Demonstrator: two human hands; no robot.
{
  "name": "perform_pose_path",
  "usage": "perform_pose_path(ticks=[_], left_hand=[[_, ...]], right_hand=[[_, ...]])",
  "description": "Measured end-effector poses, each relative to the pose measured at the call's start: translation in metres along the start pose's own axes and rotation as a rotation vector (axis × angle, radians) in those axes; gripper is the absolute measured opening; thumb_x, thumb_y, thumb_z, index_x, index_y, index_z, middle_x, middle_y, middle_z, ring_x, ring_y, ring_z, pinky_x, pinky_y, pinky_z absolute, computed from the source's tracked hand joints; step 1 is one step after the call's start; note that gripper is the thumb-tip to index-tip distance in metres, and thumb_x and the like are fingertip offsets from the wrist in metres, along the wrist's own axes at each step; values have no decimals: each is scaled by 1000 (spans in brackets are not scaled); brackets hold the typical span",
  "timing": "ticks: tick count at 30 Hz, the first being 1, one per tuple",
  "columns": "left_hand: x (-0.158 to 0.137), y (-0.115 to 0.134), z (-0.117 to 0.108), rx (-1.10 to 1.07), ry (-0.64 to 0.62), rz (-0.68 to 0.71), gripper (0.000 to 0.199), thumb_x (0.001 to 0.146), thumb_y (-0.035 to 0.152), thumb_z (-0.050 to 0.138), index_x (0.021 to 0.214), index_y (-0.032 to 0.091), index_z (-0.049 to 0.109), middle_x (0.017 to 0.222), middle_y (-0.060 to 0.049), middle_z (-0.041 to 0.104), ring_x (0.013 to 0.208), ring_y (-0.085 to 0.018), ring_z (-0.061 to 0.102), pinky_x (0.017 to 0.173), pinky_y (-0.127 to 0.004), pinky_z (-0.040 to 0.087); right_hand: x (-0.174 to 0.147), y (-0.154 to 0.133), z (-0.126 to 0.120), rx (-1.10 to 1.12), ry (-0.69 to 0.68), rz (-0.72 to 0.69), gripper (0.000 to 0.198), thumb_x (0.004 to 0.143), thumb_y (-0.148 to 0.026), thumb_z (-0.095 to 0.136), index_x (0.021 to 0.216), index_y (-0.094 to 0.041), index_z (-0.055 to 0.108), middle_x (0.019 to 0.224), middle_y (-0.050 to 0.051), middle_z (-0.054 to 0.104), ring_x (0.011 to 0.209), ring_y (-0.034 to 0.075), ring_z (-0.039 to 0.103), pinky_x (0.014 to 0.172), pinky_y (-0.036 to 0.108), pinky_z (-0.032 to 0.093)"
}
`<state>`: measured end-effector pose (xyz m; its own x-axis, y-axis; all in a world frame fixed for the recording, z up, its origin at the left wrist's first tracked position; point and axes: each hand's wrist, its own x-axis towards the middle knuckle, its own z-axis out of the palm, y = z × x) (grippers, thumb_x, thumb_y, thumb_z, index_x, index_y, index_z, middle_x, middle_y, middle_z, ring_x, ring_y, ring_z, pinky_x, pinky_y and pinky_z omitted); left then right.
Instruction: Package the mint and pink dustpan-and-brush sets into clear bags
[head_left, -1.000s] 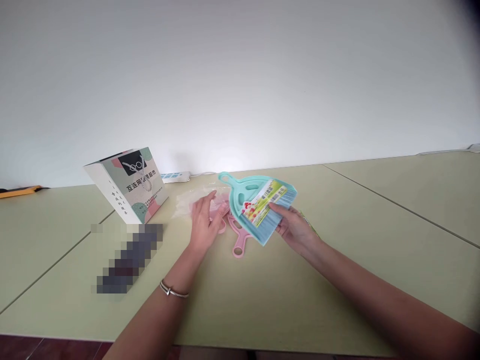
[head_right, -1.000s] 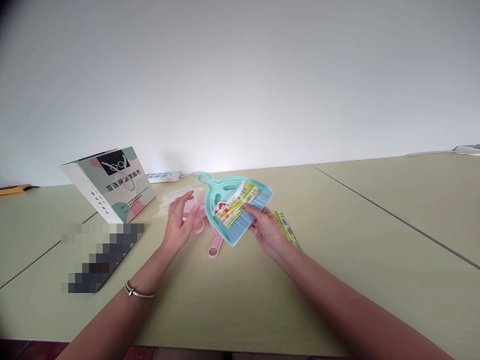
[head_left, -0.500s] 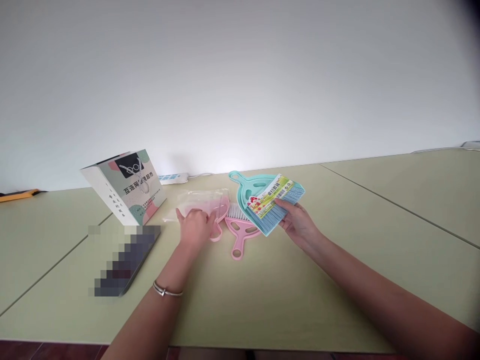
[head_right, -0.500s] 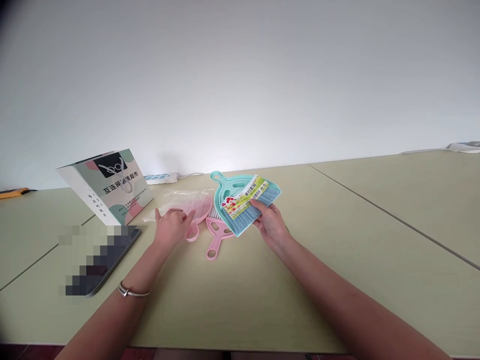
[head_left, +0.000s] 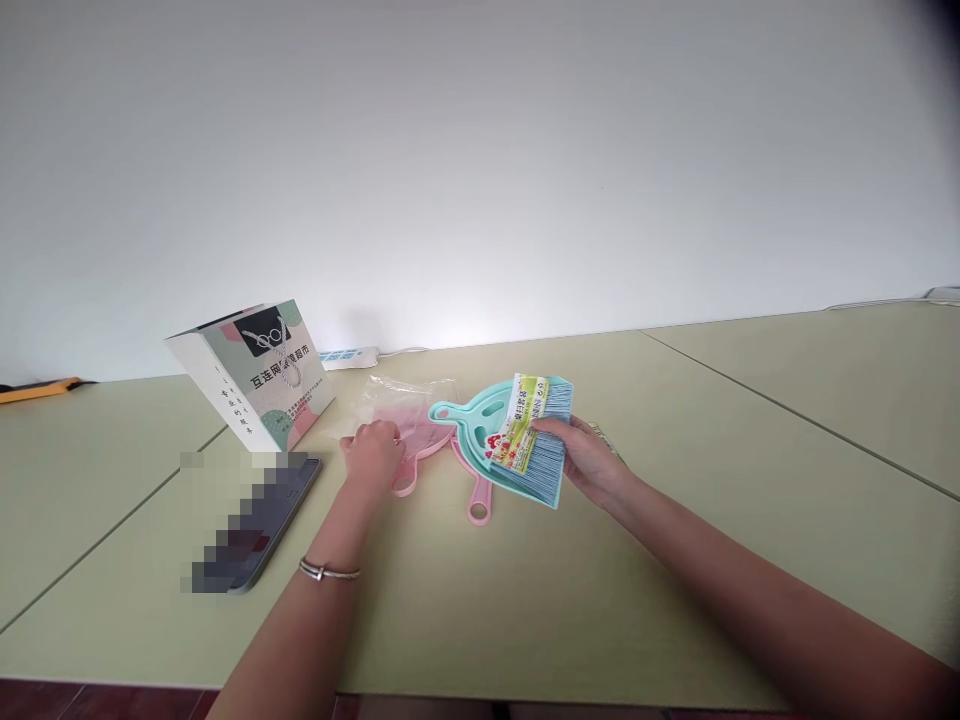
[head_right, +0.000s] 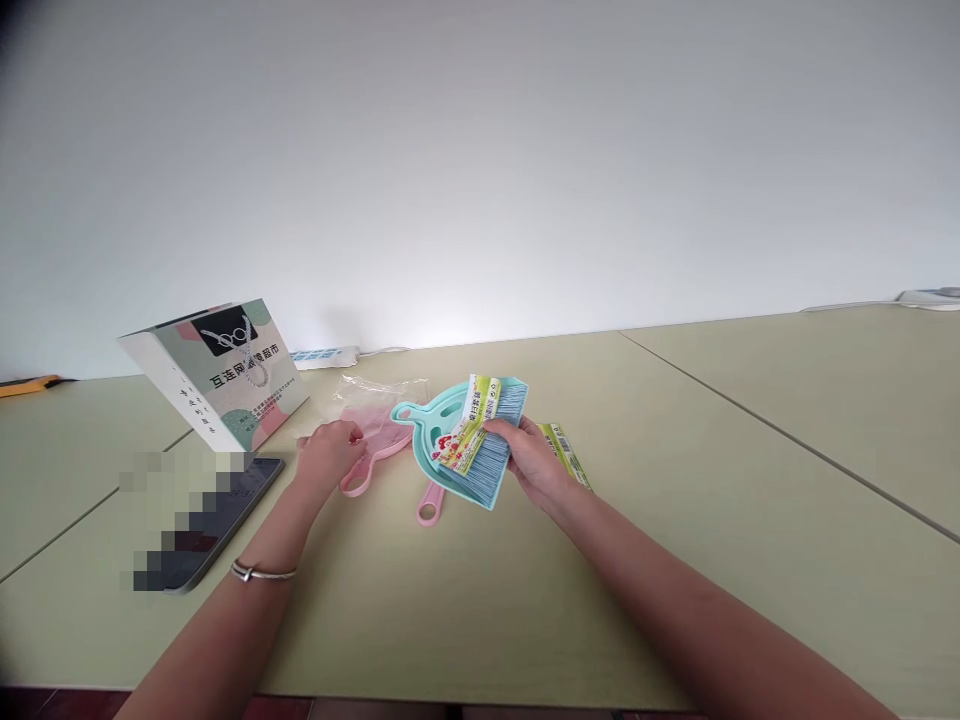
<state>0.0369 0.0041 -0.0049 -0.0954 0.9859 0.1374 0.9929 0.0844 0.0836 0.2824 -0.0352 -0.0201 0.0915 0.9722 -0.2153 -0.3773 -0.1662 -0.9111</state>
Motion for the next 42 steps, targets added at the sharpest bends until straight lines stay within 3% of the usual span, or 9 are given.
perform_pose_path(ticks=[2,5,8,11,16,27,33,39,42], left_hand=[[0,-3,-3,2,43,3,26,77,13,38,77,20,63,88,-8,67,87,-24,59,78,-39,38],[-4,-2,-6,-81,263,91,26,83,15,36,79,19,61,85,-7,65,83,-21,58,74,-34,39],[-12,6,-6,-266,526,279,21,85,19,40,78,18,60,78,-6,62,73,-18,57,67,-30,40],[-22,20,-3,-388,646,494,18,86,20,43,80,18,60,75,-4,61,71,-17,55,66,-29,42],[-32,35,5,-427,642,749,16,88,18,44,84,18,60,76,-4,61,72,-16,55,65,-28,44],[-38,38,0,-540,647,768,13,87,16,45,88,18,59,79,-4,59,75,-15,55,65,-27,47],[-42,38,-3,-557,677,772,11,87,15,46,90,19,56,81,-4,58,77,-14,56,66,-26,47],[-42,37,-4,-553,677,764,12,87,13,45,89,20,54,78,-2,58,72,-13,55,63,-25,46],[-44,40,-1,-558,716,814,16,86,11,46,98,18,55,81,-4,59,76,-14,57,65,-26,47]], right_hand=[[-2,0,1,-19,-14,13,19,73,-18,62,92,-18,64,91,5,73,80,20,69,67,29,56],[-3,0,2,-9,-31,6,19,72,-18,64,91,-18,64,91,5,73,81,20,69,67,29,56],[-4,1,3,3,-42,-6,19,71,-18,66,90,-19,65,90,4,73,81,20,69,66,30,56],[-6,2,5,13,-57,-7,18,71,-18,66,89,-19,65,89,4,73,78,19,69,64,28,56],[-6,6,7,136,-160,-5,18,74,-18,66,91,-18,65,91,4,73,79,18,69,67,27,56],[-4,19,10,316,-149,15,18,76,-17,65,93,-19,63,91,1,72,78,13,69,63,21,57],[-8,15,11,295,-164,-67,20,73,-21,68,92,-21,63,90,1,72,79,16,69,62,24,58],[-17,8,15,244,-23,-247,27,63,-27,76,86,-23,62,91,-1,72,84,18,67,68,30,57],[-19,9,18,200,-76,-265,28,61,-31,77,83,-22,63,89,0,72,83,19,67,69,32,56]])
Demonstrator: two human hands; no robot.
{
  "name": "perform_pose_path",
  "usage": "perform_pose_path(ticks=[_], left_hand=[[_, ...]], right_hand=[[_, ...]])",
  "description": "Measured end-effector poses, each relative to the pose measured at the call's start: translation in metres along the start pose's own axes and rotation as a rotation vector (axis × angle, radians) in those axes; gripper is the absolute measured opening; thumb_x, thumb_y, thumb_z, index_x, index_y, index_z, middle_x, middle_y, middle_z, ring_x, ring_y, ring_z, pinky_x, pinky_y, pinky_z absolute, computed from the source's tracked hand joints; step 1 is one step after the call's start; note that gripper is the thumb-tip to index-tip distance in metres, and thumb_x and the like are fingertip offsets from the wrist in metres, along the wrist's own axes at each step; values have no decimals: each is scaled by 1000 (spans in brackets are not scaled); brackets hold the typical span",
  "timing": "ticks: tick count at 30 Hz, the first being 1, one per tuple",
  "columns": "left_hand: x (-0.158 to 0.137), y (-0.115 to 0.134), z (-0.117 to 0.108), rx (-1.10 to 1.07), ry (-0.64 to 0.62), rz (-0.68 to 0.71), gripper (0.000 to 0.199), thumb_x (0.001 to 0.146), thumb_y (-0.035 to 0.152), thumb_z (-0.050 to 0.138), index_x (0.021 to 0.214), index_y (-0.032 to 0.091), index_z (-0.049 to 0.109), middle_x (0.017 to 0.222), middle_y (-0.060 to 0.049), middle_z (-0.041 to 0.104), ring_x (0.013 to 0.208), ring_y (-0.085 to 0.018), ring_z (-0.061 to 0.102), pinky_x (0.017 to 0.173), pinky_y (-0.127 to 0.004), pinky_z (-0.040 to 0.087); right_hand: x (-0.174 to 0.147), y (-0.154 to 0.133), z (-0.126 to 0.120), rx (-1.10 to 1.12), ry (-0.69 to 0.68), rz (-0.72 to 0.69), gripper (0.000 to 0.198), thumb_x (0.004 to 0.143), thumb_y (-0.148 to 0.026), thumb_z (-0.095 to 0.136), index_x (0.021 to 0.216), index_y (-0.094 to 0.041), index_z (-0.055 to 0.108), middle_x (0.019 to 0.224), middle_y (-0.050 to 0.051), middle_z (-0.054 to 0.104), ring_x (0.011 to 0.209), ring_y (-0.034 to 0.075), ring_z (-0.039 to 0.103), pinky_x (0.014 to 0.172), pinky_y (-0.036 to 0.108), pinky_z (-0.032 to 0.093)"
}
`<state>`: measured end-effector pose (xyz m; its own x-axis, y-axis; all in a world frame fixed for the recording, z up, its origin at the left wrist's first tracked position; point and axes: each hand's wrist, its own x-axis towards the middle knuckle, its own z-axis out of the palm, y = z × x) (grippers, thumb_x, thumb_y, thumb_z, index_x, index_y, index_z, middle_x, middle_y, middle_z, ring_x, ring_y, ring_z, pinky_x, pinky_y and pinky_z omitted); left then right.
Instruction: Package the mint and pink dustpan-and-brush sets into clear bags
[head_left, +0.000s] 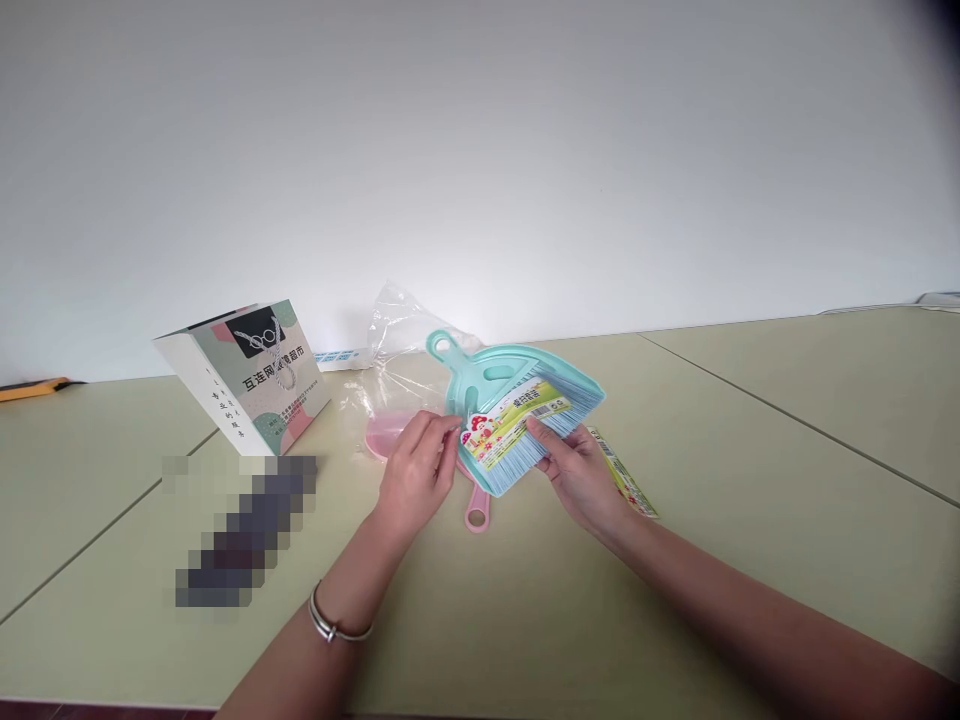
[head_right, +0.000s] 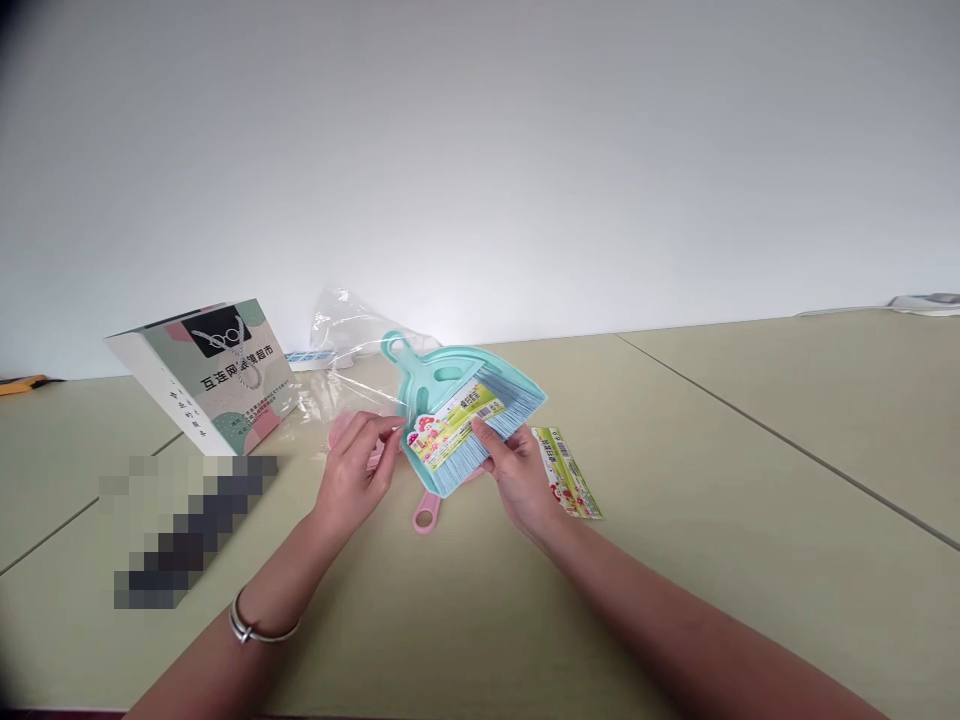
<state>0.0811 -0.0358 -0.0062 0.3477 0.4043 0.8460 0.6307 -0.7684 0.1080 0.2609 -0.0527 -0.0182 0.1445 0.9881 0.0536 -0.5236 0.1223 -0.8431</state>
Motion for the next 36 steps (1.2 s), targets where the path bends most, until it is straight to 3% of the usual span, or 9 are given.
perform_pose_path(ticks=[6,11,16,21,25,31,32,34,36], left_hand=[[1,2,0,19,-64,21,17,87,15,45,95,19,59,81,-5,62,73,-15,58,65,-28,47],[6,-10,-10,27,112,-228,12,86,20,48,88,20,60,82,-4,58,79,-16,56,71,-31,47],[5,-17,-9,-53,45,-458,9,84,24,51,80,20,59,78,-1,56,68,-13,53,63,-27,45],[4,-17,-8,-169,-149,-339,13,85,23,51,79,21,62,77,-2,58,75,-14,54,67,-28,45],[4,-18,-10,-188,-153,-273,11,83,25,56,84,23,66,84,-3,57,83,-17,54,76,-32,45],[1,-7,-8,-288,-238,-120,17,84,25,55,97,27,66,93,-4,58,93,-17,55,82,-33,47],[1,-5,-8,-262,-196,-127,22,83,26,57,104,28,64,101,-5,56,101,-19,53,87,-35,45],[2,-3,-9,-197,48,-237,39,79,31,62,118,29,54,120,-8,48,118,-23,44,99,-40,38],[4,-3,-9,-228,349,-503,57,76,39,64,128,30,40,134,-9,36,126,-26,36,103,-43,32]], right_hand=[[2,11,-1,109,-71,211,22,68,-23,72,88,-20,63,91,0,72,83,15,67,69,25,56],[9,3,-8,48,-78,282,17,72,-17,67,89,-19,64,89,2,73,77,15,69,63,23,56],[2,-1,-2,-59,-154,346,17,71,-15,68,87,-18,66,89,5,73,77,17,69,61,23,56],[-2,8,2,19,-81,376,18,73,-14,66,91,-17,65,88,3,73,72,14,69,62,22,57],[2,12,-1,148,7,366,16,77,-14,63,93,-18,64,88,1,73,72,11,68,64,19,57],[-1,14,2,241,-14,364,15,80,-13,59,92,-19,64,92,-1,72,77,10,67,68,17,56],[-1,15,2,250,-11,352,15,79,-13,60,92,-20,64,93,-1,72,79,10,67,69,17,57],[-2,15,2,264,2,316,17,77,-14,63,93,-21,64,96,-2,71,82,11,67,69,18,57],[-2,14,2,281,15,283,21,74,-15,66,94,-22,63,96,-2,71,83,12,68,68,19,57]])
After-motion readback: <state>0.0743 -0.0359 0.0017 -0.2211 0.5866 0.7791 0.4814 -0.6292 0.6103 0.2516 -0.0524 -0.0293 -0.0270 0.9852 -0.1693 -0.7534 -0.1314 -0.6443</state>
